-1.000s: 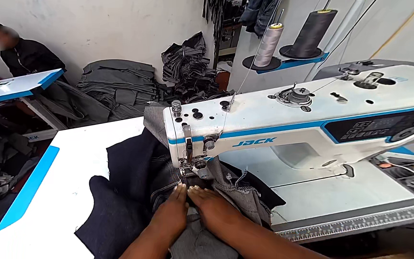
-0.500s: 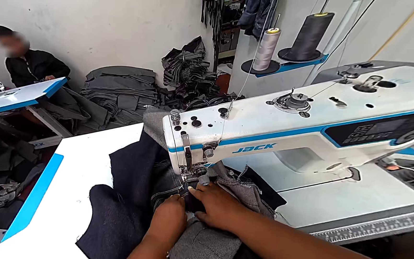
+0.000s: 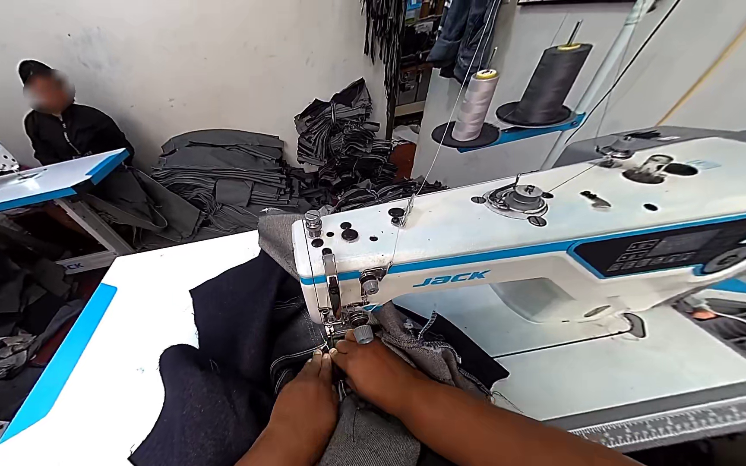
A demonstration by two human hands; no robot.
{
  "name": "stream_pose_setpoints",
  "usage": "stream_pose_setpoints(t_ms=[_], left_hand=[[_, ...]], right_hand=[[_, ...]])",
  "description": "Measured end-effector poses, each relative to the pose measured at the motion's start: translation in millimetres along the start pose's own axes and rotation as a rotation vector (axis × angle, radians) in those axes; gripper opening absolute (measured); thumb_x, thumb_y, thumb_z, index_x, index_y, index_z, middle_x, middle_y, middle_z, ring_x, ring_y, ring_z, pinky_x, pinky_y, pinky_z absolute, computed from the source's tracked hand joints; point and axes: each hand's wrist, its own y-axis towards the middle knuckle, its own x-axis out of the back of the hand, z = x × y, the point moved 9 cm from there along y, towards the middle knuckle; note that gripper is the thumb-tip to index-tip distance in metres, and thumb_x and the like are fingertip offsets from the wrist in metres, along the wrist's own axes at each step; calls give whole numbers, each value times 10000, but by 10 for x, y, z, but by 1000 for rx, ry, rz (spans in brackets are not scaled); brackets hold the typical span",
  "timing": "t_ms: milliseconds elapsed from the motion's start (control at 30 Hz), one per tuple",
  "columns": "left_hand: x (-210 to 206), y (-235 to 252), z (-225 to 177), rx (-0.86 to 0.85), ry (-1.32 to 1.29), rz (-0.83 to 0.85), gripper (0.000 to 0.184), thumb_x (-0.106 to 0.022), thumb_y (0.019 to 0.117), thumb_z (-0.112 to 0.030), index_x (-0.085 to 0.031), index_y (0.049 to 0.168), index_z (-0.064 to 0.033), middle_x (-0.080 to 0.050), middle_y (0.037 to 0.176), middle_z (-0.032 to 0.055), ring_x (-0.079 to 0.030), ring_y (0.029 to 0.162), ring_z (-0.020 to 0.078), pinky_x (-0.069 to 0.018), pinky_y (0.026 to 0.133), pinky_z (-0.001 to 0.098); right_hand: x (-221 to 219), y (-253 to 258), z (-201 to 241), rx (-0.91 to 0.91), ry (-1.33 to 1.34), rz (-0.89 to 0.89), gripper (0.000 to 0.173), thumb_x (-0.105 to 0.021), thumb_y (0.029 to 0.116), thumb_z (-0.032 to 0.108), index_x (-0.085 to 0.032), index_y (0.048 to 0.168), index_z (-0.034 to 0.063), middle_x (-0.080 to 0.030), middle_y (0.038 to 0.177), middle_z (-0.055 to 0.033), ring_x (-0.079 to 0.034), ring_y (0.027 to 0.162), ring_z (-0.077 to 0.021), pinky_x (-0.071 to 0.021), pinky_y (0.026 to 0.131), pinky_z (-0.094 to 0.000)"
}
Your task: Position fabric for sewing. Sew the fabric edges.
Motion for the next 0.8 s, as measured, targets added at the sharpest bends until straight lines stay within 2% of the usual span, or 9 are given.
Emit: stream_pose_setpoints(t_ms=[33,67,133,167,233,300,467,567,800], left_hand=[[-64,9,-15,1,49,48,541,-327,1116,-174,-224,1617,0,-199,1706,151,-265,1563,295,-267,1245,431],[-126,4,-29,-1,93,90,561,-322,1126,-207,-180,1622,13,-138,1718,159,-183,1586,308,-230,1258,436],[-242,-23,-26,-1,131,127,627,-316,1136,-293,-92,1627,26,-35,1727,166,-74,1600,338,-218,1256,458],[-280,-34,-17,1,128,113,652,-318,1134,-322,-73,1628,26,-19,1728,165,-59,1600,344,-236,1247,464],[-304,-33,-8,3,101,66,664,-324,1130,-341,-81,1627,28,-30,1728,161,-65,1600,342,-254,1240,459],[-291,-10,-4,-1,85,47,661,-325,1129,-340,-88,1627,25,-34,1729,157,-63,1601,334,-248,1242,454],[-165,115,48,38,53,57,635,-320,1133,-315,-89,1636,-6,-27,1734,128,-50,1605,298,-222,1256,434],[-95,220,61,51,41,36,632,-315,1133,-304,-80,1635,-1,-25,1732,141,-54,1605,300,-222,1257,433],[36,400,86,58,25,17,632,-317,1130,-268,-59,1626,26,-10,1725,180,-37,1605,308,-190,1267,423]], right_hand=[[-34,-48,13,-23,-3,-19,344,-456,1009,-30,-597,1310,-117,-619,1280,-277,-573,1251,-432,-432,1077,-523],[-85,-127,40,-62,-7,-14,381,-417,1018,-42,-570,1359,-119,-604,1354,-282,-559,1313,-425,-420,1121,-509],[-220,-349,113,-130,2,86,434,-345,1046,-45,-472,1455,-123,-469,1538,-280,-437,1456,-420,-325,1210,-501],[-251,-456,133,-135,0,69,436,-352,1043,-49,-483,1453,-115,-465,1549,-267,-435,1460,-415,-331,1209,-497],[-229,-575,127,-101,-23,-50,407,-410,1011,-68,-579,1380,-98,-557,1474,-251,-521,1398,-404,-407,1161,-485],[-188,-570,95,-94,-33,-83,395,-429,999,-80,-612,1349,-87,-590,1442,-241,-550,1374,-391,-431,1142,-472],[-129,-396,-22,-162,0,21,436,-377,1026,-74,-565,1419,-54,-534,1514,-206,-472,1450,-351,-360,1196,-439],[-82,-309,-91,-189,38,68,452,-345,1040,-76,-521,1456,-53,-483,1559,-200,-415,1490,-334,-305,1229,-419],[61,-182,-216,-237,77,134,495,-309,1065,-61,-424,1543,0,-412,1611,-188,-347,1526,-337,-282,1235,-440]])
